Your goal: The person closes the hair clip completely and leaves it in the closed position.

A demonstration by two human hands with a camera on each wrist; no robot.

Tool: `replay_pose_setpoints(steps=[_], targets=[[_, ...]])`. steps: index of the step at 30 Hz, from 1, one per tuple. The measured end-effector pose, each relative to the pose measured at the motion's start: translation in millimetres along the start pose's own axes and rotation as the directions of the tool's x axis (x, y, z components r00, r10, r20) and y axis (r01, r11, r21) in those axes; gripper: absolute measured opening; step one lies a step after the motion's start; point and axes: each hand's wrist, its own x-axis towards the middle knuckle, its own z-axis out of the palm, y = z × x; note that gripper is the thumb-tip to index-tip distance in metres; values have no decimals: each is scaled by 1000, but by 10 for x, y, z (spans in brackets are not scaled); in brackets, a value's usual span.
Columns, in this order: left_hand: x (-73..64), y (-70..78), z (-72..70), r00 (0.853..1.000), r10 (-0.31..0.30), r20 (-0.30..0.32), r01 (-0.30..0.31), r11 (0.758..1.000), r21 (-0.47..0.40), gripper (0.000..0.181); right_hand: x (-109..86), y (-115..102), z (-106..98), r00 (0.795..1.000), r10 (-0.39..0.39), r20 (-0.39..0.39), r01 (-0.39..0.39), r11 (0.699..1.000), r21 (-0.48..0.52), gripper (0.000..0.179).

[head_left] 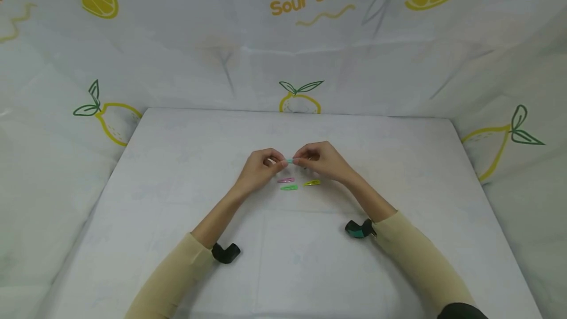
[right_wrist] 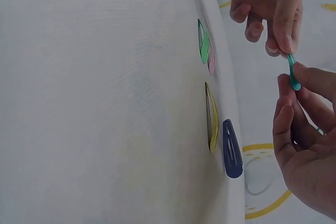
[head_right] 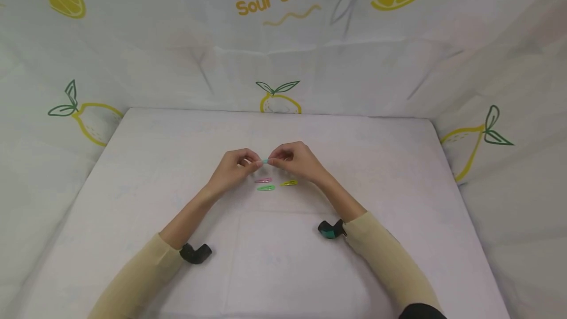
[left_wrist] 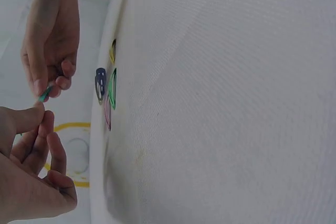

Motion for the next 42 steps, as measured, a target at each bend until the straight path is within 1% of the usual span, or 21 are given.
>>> replay_pose_setpoints(steps=[9, 15, 19, 27, 29, 34, 42], targets=[[-45, 43, 56, 998, 52, -33, -52, 998, 20, 13, -99, -73, 39, 999, -2, -50, 1, 1000, -30, 12], [-72, 54, 95, 998, 52, -42, -52, 999, 12, 11, -149, -119, 73, 997, -1, -79, -1, 1000, -21, 6], [-92, 56, 112, 997, 57, -41, -57, 998, 15, 11, -158, -112, 104, 996, -10, -92, 8, 1000, -26, 5], [-91, 46, 121, 996, 77, -46, -76, 997, 22, 12, -153, -97, 151, 990, -55, -132, 47, 997, -66, 6], [-83, 41, 116, 997, 68, -39, -68, 998, 16, 12, -157, -98, 149, 989, -50, -137, 42, 997, -63, 6], [-72, 22, 88, 1000, 11, -4, -11, 1000, -27, 14, -162, -99, 134, 991, -39, -127, 34, 999, -39, 8], [-87, 6, 74, 998, -55, 34, 57, 996, -73, 21, -187, -91, 153, 991, -31, -131, 28, 999, -25, 8]])
